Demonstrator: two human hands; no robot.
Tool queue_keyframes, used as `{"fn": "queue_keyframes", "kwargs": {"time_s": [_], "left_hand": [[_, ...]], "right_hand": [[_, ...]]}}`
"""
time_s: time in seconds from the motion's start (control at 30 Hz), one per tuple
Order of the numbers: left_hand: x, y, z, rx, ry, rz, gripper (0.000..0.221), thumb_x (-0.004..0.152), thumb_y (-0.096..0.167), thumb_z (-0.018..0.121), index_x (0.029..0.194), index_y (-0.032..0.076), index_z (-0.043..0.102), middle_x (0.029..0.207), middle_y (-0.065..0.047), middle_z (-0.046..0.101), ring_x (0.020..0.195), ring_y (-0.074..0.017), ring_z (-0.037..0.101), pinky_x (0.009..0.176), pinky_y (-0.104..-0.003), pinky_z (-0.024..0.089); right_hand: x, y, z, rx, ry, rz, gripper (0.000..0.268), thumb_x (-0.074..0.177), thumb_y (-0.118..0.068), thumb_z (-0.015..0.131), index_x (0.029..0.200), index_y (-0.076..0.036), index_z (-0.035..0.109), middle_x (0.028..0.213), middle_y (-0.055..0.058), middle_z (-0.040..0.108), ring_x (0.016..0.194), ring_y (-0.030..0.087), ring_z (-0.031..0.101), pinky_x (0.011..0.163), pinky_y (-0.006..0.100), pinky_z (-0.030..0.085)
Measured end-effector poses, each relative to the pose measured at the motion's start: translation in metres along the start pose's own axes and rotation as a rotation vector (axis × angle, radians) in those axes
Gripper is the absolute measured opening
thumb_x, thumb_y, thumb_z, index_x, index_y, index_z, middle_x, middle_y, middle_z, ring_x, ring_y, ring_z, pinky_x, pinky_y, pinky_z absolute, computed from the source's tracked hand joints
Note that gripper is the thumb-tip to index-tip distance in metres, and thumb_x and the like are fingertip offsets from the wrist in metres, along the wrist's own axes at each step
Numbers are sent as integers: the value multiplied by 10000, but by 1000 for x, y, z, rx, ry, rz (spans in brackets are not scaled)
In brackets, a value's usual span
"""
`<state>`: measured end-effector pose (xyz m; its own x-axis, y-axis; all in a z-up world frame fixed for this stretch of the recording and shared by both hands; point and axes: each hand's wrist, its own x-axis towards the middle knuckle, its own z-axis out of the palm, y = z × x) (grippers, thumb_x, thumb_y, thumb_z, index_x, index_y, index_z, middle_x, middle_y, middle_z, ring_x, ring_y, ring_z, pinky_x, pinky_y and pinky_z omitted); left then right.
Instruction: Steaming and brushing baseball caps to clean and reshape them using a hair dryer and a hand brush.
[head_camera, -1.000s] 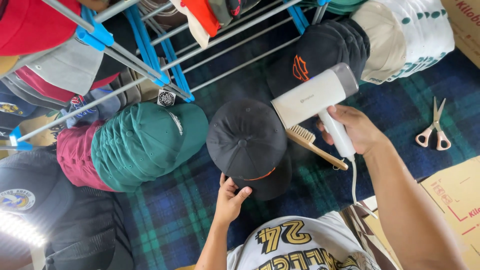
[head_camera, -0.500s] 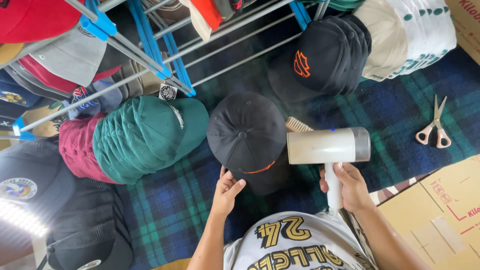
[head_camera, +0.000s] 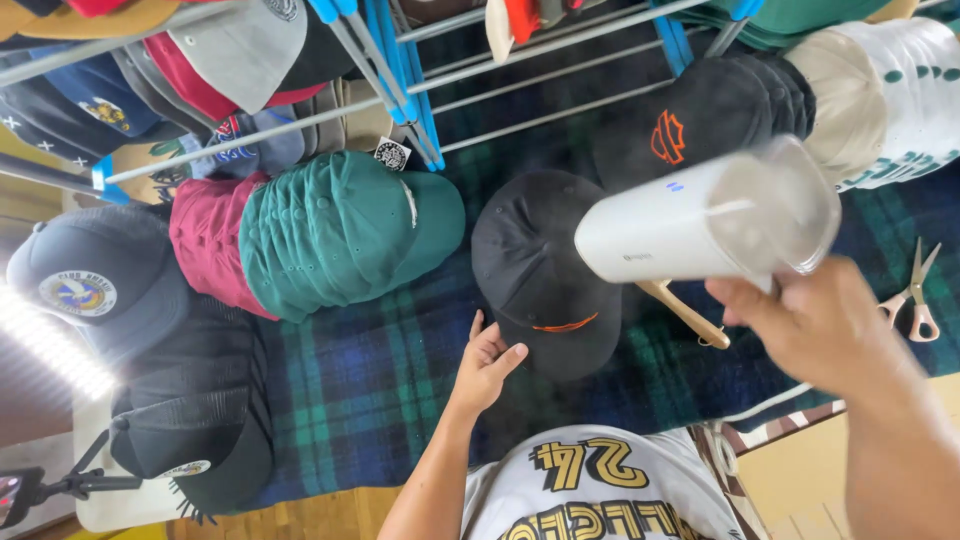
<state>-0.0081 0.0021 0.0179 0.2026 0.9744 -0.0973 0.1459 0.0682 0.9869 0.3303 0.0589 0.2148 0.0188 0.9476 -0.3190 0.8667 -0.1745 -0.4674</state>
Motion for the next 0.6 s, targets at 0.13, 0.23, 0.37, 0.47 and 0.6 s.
{"fn": "queue_keyframes", "kwargs": {"time_s": [0.13,0.23,0.37,0.47,0.6], "left_hand": [[-2,1,-1,-27,21,-18,344,978,303,631,1285,158,688,581,111,373,597,-34,497,1326,-452,-48],[-3,1,-2,-36,21,-3,272,994,331,630,1197,165,704,604,95,409,639,-63,562,1324,-474,-44],[-2,-6,-3,-46,26,2,264,984,349,634,1146,149,691,624,84,518,717,-66,635,1320,-473,-51],[-2,-7,-4,-56,20,7,260,981,346,639,1141,146,683,631,100,504,720,-44,613,1319,-476,-60],[-1,-5,-6,-60,16,17,250,983,375,637,1061,139,673,626,68,574,718,-73,656,1317,-485,-50]], "right_hand": [[24,-91,-46,-320,-147,16,418,1006,-533,557,969,-125,641,696,79,742,712,243,719,771,363,526],[40,-141,-61,-380,-204,-192,461,966,-511,550,1336,-236,550,928,95,808,872,290,781,889,414,571],[50,-199,-71,-605,-311,-147,533,945,-628,521,1330,-262,569,1020,124,771,989,334,723,879,435,528],[55,-225,-69,-723,-361,-201,532,941,-648,517,1289,-254,595,1097,126,748,1037,371,711,863,474,535],[61,-257,-66,-737,-446,-241,472,975,-621,513,1240,-246,619,965,144,757,892,364,721,769,451,514]]}}
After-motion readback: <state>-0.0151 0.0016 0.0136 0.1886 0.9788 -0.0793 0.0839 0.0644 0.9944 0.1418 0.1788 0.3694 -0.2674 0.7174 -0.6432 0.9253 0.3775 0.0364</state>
